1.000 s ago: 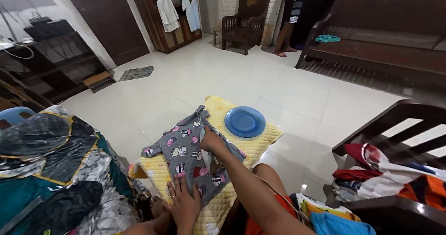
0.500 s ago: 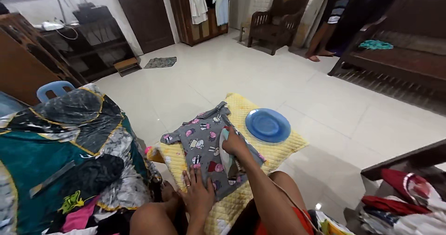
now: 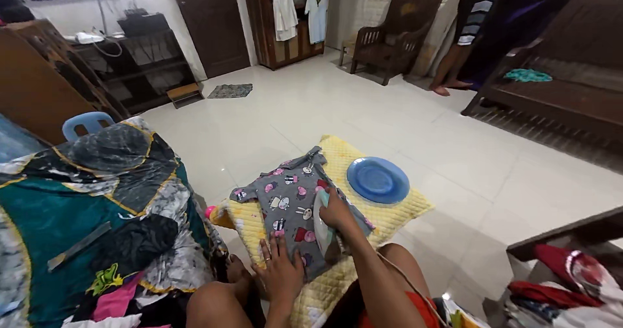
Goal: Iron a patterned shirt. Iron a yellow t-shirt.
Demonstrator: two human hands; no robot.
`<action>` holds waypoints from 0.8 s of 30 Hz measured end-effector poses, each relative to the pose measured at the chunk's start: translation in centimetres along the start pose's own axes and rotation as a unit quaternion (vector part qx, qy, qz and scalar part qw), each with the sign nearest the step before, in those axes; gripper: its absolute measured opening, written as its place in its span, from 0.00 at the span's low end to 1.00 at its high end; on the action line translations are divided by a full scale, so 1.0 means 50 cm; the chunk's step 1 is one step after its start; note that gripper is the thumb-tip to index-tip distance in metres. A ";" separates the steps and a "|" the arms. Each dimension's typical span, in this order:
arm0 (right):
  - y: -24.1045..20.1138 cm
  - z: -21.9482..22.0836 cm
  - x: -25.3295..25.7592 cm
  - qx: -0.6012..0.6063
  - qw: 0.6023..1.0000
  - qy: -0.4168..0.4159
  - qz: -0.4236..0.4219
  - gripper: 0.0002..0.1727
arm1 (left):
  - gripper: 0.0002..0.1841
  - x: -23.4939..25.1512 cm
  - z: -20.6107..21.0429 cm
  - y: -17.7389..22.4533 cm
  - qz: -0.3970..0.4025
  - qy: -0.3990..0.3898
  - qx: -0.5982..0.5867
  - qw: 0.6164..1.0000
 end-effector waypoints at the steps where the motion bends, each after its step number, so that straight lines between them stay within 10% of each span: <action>1: -0.007 -0.009 0.017 0.012 1.000 0.006 -0.003 0.50 | 0.35 -0.002 -0.007 0.004 0.007 0.014 0.001 1.000; 10: -0.016 -0.028 0.049 0.024 1.000 0.005 -0.012 0.53 | 0.12 -0.132 -0.033 0.175 0.374 0.078 -0.033 0.923; 18: 0.012 -0.094 0.079 -0.028 0.995 -0.071 -0.065 0.44 | 0.22 -0.102 0.002 0.314 0.352 -0.096 0.006 0.931; 24: 0.030 -0.142 0.067 -0.061 0.994 -0.041 -0.086 0.44 | 0.22 -0.086 0.032 0.379 0.295 -0.052 -0.008 0.954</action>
Point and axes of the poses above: each hand's wrist, its own x-axis towards the middle knuckle, its own z-axis out of the palm, y = z × x, the point moved 8 cm from there along x, towards the middle knuckle
